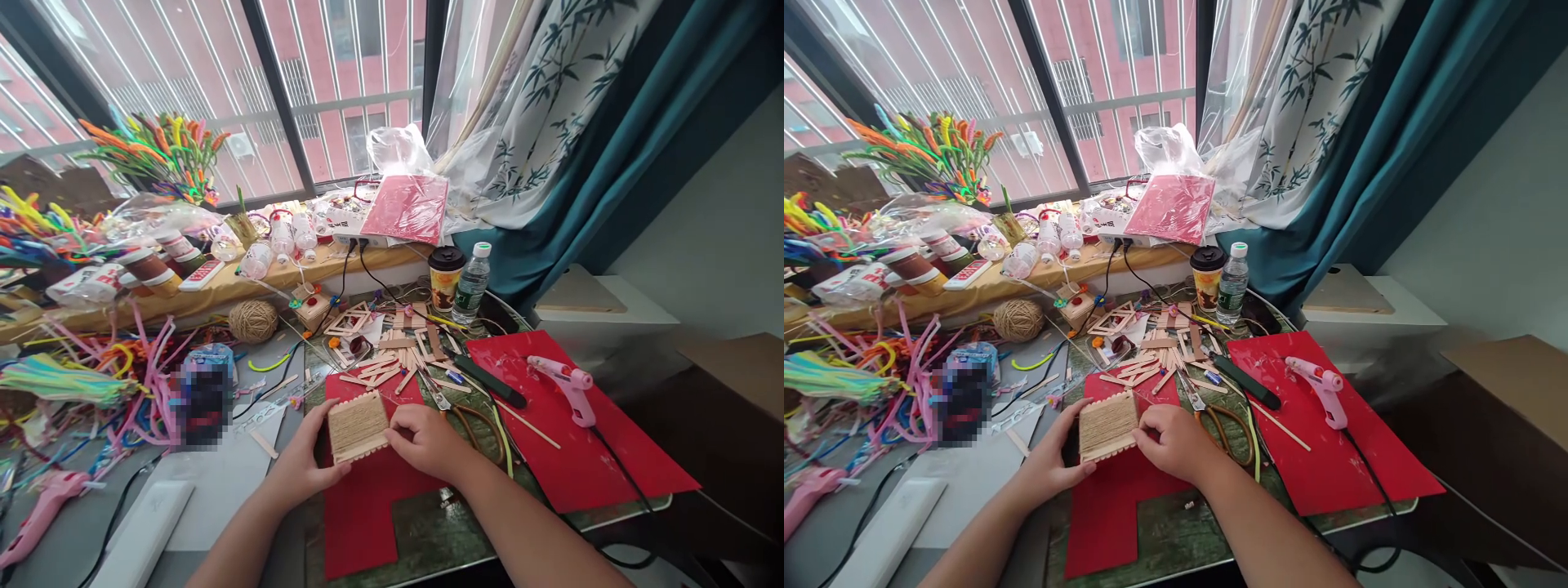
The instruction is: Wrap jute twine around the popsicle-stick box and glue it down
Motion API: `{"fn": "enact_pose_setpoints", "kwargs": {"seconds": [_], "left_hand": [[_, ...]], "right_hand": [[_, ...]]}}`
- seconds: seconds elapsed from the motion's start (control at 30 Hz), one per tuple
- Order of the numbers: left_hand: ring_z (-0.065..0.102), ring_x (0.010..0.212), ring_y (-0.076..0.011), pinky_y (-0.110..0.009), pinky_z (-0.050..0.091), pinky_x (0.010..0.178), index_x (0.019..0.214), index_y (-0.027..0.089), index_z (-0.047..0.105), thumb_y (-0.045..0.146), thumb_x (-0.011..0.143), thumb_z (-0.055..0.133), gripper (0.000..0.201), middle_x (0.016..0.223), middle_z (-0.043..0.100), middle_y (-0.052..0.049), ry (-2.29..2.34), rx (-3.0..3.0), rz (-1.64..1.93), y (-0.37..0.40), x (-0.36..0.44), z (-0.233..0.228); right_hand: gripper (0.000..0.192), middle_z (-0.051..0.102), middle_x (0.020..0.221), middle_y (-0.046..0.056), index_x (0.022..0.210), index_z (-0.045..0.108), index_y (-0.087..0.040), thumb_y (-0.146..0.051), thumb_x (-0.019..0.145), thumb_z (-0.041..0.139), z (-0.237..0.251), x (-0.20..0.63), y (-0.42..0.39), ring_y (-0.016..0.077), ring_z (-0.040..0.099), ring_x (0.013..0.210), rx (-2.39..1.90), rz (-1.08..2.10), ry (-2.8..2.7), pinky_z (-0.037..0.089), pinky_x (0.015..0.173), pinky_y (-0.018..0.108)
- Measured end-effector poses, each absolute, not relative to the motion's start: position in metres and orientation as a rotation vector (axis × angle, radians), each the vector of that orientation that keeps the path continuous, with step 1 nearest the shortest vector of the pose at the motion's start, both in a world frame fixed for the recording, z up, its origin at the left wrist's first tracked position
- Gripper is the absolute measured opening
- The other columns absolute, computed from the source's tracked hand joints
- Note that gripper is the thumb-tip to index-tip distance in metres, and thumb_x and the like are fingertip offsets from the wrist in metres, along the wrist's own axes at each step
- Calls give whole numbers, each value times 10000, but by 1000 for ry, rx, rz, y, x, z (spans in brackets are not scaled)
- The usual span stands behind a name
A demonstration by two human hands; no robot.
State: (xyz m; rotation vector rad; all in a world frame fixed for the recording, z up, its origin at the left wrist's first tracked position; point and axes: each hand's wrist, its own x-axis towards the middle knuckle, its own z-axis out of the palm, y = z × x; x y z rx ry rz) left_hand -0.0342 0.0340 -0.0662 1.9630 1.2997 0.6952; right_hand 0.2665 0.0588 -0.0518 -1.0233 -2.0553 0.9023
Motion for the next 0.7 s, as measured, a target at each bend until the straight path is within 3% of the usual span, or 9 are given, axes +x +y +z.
{"fn": "enact_pose_setpoints", "kwargs": {"seconds": [0.1,0.3,0.7], "left_hand": [[373,1526,-421,-614,318,1259,1583,259,334,455,839,810,905,1633,388,-184,1352,2088,625,37,-38,-64],[532,1415,-391,-540,452,1183,1562,232,366,478,804,830,922,1551,512,-182,1396,2060,534,42,-41,-60],[545,1413,-375,-504,473,1163,1553,206,417,474,809,793,876,1561,526,-177,1459,2210,374,46,-36,-32]], "right_hand": [[215,615,750,-12,756,588,-214,-212,967,632,-54,266,59,165,593,737,-1069,938,-2032,392,677,272],[260,581,744,-18,753,563,-215,-259,1006,604,-59,266,61,163,578,724,-1131,930,-1996,387,661,266],[196,634,809,2,814,613,-217,-213,1010,598,-57,266,62,182,616,803,-1094,933,-1958,435,737,276]]}}
